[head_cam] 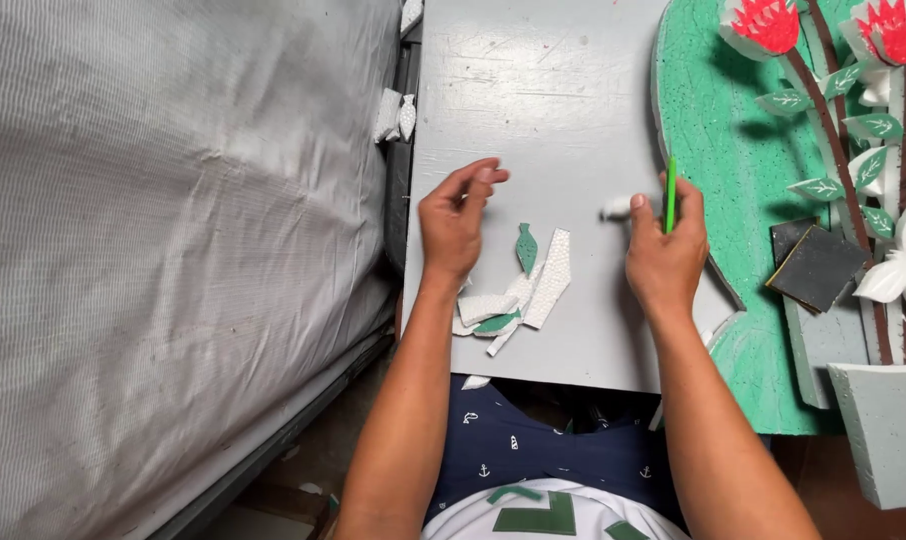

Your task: Trimming and shaping small foam pieces using a utility knife to create decorative elements for a craft project.

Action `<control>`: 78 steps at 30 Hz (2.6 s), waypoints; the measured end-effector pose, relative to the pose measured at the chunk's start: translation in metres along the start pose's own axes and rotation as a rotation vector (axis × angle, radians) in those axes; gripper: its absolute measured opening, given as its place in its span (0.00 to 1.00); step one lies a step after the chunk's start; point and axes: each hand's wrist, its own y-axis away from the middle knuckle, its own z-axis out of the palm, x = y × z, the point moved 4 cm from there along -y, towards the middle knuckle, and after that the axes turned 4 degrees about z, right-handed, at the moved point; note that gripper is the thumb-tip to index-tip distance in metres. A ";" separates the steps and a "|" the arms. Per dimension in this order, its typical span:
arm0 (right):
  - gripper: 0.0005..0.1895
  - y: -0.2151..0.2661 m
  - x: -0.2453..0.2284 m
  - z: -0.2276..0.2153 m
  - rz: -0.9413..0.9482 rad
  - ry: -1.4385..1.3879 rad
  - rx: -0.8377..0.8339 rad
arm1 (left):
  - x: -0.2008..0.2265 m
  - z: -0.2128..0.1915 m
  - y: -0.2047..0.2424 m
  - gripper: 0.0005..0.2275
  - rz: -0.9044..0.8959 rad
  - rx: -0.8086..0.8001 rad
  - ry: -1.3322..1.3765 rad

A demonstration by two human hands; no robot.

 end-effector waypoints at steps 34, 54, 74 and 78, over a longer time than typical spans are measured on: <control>0.25 0.037 -0.030 0.074 -0.430 0.388 -0.391 | 0.016 -0.038 0.127 0.14 0.126 -0.103 -0.657; 0.18 -0.014 -0.024 0.000 -0.115 -0.027 -0.229 | -0.004 0.023 0.036 0.22 -0.320 -0.171 -0.275; 0.22 0.005 0.017 0.027 0.280 -0.752 -0.373 | -0.030 0.036 0.018 0.15 -0.465 -0.159 0.026; 0.22 0.005 -0.003 0.024 0.302 -0.792 -0.406 | -0.025 0.043 0.003 0.12 -0.415 -0.166 -0.075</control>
